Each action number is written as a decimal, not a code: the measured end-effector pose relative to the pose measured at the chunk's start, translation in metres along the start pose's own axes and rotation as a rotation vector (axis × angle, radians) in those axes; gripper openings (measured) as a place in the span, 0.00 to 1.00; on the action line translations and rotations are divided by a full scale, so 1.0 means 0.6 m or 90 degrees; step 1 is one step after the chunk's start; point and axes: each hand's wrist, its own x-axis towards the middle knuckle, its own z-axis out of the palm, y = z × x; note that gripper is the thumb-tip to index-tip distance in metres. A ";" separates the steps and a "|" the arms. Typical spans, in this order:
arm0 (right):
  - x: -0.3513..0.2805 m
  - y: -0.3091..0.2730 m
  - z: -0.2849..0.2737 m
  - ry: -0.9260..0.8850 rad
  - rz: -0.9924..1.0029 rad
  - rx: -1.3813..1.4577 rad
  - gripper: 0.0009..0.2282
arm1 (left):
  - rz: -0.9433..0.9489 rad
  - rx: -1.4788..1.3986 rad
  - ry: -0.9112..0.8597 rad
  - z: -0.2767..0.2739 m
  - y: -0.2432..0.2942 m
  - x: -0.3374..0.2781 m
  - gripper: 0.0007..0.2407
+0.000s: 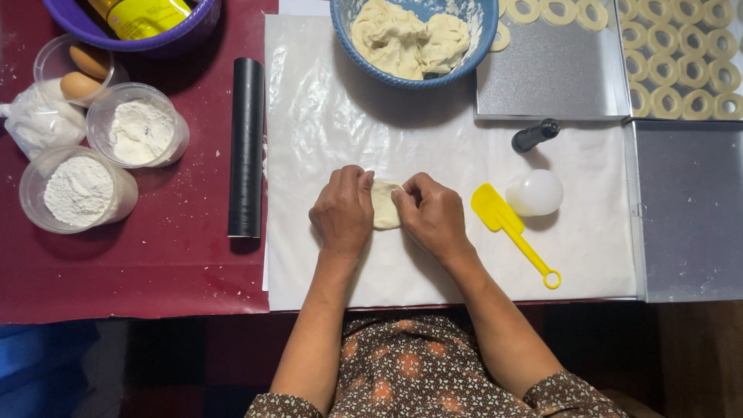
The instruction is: Preparing dough and cutting out cookie shapes using molds and a rolling pin.
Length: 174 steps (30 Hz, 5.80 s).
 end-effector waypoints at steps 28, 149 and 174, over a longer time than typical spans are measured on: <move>-0.028 0.003 0.005 0.082 -0.109 -0.019 0.04 | 0.078 -0.013 0.000 -0.091 -0.053 0.005 0.10; -0.129 -0.065 0.022 -0.112 -0.158 -0.327 0.38 | 0.408 0.044 -0.277 -0.067 -0.100 0.065 0.27; -0.160 -0.069 -0.040 -0.070 -0.336 -0.175 0.23 | 0.453 0.087 -0.331 -0.199 -0.097 -0.026 0.22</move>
